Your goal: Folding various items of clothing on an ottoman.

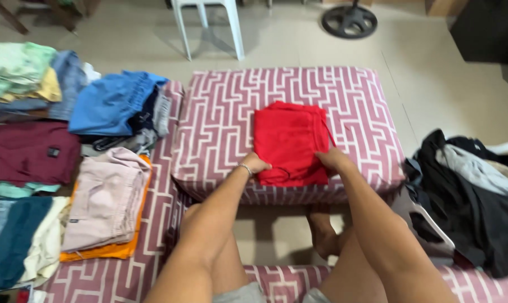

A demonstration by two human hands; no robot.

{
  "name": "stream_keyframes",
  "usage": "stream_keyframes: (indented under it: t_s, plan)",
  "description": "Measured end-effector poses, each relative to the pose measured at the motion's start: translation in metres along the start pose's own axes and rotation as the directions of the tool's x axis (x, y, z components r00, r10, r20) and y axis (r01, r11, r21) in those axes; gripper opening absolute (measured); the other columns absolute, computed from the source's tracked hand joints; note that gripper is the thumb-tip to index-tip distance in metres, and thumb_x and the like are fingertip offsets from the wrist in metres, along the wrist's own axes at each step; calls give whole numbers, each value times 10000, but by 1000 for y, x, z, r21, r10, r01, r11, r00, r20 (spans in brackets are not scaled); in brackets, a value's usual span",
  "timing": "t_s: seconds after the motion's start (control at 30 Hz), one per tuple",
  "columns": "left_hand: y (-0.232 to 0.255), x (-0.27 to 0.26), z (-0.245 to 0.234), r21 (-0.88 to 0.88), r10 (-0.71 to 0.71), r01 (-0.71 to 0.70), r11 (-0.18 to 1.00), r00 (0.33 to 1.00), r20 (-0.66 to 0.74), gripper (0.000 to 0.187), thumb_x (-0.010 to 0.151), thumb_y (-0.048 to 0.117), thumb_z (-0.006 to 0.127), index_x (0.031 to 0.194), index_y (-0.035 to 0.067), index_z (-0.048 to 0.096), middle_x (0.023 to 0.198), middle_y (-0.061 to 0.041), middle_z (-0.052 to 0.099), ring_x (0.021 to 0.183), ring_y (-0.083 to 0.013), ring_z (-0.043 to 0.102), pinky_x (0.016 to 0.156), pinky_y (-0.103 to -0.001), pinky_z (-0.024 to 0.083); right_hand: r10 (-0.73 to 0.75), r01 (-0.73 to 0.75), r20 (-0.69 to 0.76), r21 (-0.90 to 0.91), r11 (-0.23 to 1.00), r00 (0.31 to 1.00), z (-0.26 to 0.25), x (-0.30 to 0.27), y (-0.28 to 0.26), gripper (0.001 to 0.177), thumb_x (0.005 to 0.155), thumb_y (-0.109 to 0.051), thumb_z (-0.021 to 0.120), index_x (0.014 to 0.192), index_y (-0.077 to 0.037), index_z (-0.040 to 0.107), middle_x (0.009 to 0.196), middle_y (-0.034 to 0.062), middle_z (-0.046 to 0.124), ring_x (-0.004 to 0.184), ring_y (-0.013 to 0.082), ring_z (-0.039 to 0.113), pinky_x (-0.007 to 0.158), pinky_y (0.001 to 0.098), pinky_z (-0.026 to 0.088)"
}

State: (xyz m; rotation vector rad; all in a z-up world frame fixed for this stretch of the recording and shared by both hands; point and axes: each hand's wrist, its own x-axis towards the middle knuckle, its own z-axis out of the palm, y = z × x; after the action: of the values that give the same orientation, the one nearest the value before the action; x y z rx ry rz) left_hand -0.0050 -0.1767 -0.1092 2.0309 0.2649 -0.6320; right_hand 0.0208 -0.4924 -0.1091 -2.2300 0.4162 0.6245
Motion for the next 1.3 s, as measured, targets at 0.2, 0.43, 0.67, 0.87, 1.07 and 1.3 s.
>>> stream_keyframes:
  t_s: [0.2,0.43,0.67,0.87,1.07,1.3]
  plan:
    - [-24,13,-48,-52,-233,239,970,967,101,636,785,286,795,1358,67,625,1252,-188,705,1034,-344,690,771,-523,576,68,-35,319,-107,994,945,36,-32,-12,490,994,-413,573,1026,54,718,787,161,754,636,256,732,566,384,591]
    - [-84,45,-137,-187,-269,313,931,935,230,572,824,305,825,1307,67,631,1277,-130,686,1079,-297,671,822,-501,619,83,244,572,-472,847,816,47,-148,-95,457,989,-439,542,973,-55,790,861,56,818,675,144,762,621,297,617]
    - [-134,101,-190,477,265,-66,877,893,-364,382,876,312,816,1158,65,744,1160,-202,729,1083,-330,709,950,-409,563,-143,287,334,-436,853,932,37,-119,-156,546,990,-527,579,940,-27,793,784,108,792,753,206,768,785,365,616]
    - [-97,45,-191,289,220,21,957,595,-773,627,873,387,763,1266,-79,616,1200,-270,694,1134,-427,669,999,-452,531,-422,345,-23,-535,771,906,50,-44,-193,515,959,-446,655,1167,23,688,1120,257,715,980,362,731,896,457,582]
    - [-82,-41,-182,334,-25,228,915,857,-515,878,876,704,630,1249,-91,611,1313,-324,602,1158,-469,630,967,-506,507,-795,507,-149,-698,506,589,92,101,-162,658,959,-553,570,1125,75,672,1147,345,620,1117,520,626,934,555,526]
    - [-107,-51,-140,195,-147,214,957,940,-309,975,781,756,709,1229,-108,664,1275,-283,652,1151,-386,681,1013,-450,528,10,-5,6,-567,824,1000,95,-59,-208,1023,851,-902,311,1022,45,659,890,130,745,1037,259,719,1019,450,571]
